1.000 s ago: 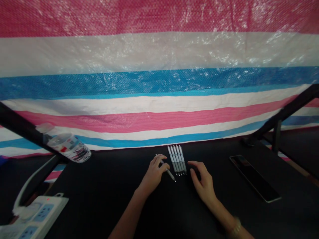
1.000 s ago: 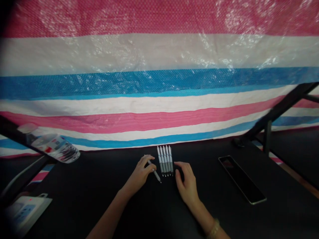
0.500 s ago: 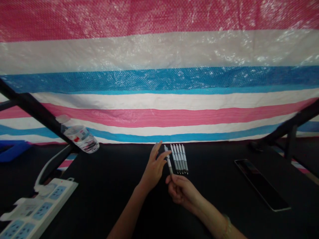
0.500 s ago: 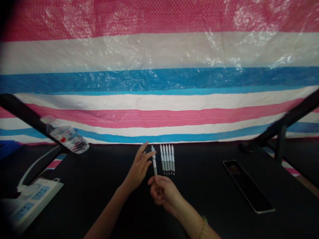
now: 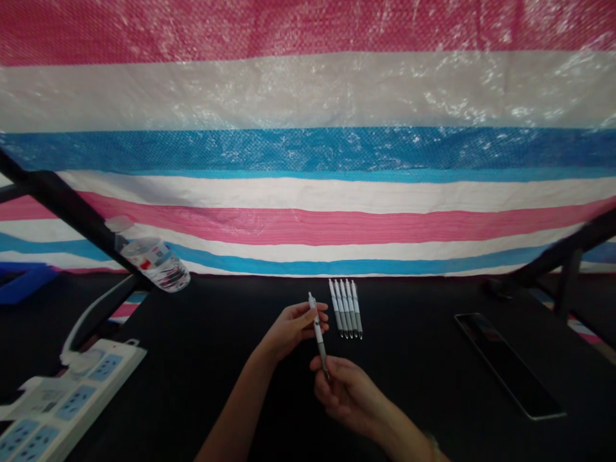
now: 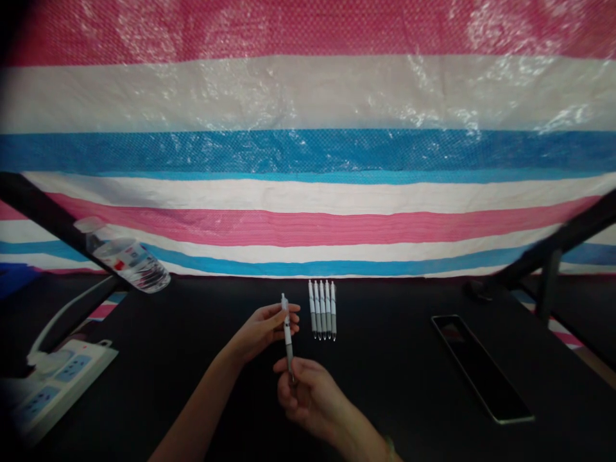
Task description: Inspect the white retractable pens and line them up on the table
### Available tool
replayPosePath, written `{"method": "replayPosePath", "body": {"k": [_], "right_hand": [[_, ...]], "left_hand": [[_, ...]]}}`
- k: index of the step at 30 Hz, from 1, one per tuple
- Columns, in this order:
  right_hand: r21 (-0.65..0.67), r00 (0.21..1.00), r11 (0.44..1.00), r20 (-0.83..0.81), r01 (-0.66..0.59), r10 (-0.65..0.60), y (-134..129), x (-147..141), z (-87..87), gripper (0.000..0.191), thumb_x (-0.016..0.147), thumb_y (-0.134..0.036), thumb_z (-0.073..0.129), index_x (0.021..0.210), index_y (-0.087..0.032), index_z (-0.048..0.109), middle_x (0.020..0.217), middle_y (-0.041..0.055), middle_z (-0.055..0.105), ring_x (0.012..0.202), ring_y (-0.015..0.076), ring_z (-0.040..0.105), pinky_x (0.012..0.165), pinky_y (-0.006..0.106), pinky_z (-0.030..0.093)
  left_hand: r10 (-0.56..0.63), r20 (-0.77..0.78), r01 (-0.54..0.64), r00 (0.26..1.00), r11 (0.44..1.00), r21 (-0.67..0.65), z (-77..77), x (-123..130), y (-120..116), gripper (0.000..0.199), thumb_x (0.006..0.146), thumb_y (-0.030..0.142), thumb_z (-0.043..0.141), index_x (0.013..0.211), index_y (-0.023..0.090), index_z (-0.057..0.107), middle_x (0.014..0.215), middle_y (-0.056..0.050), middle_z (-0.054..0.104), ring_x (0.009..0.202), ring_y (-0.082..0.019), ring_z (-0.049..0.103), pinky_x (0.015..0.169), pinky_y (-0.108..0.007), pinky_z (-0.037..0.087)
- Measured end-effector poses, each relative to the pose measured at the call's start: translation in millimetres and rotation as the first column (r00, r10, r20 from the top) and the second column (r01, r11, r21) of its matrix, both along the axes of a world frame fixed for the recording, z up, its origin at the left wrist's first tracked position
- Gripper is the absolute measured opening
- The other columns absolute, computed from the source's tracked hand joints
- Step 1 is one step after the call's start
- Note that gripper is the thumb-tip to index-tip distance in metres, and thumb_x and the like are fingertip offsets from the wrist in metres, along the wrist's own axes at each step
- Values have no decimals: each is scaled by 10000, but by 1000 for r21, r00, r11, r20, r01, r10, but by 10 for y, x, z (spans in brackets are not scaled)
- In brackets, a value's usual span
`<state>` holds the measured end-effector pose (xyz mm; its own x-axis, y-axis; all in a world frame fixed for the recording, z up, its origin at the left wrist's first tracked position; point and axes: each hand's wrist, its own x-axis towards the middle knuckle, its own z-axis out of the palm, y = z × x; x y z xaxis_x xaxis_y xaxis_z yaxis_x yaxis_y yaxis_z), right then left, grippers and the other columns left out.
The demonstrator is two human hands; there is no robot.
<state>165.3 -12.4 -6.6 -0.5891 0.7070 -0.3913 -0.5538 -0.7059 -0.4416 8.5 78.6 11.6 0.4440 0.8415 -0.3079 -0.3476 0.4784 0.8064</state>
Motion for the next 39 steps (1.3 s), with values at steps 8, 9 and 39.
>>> {"method": "replayPosePath", "body": {"k": [8, 9, 39], "right_hand": [[-13, 998, 998, 7, -55, 55, -3, -19, -104, 399, 700, -467, 803, 839, -167, 580, 507, -55, 526, 393, 53, 369, 360, 144, 152], [-12, 997, 998, 44, -62, 63, -1, -13, -113, 422, 699, -503, 794, 829, -169, 572, 505, -49, 538, 382, 53, 377, 359, 146, 160], [-67, 993, 998, 115, 12, -4, -29, 11, 13, 451, 765, -540, 737, 911, -131, 614, 737, 66, 725, 584, 148, 677, 391, 159, 318]], "left_hand": [[-26, 12, 26, 1000, 1000, 1, -77, -107, 25, 400, 665, 348, 877, 959, 102, 765, 829, -95, 720, 762, -204, 703, 745, -315, 550], [-7, 2, 7, 1000, 1000, 3, -92, -93, 30, 380, 652, 350, 884, 915, 102, 767, 804, -87, 717, 744, -197, 701, 736, -312, 554], [67, -37, -66, 997, 997, 26, -67, 83, 15, 413, 634, 419, 878, 911, 128, 783, 719, -37, 651, 633, -144, 658, 594, -233, 503]]}}
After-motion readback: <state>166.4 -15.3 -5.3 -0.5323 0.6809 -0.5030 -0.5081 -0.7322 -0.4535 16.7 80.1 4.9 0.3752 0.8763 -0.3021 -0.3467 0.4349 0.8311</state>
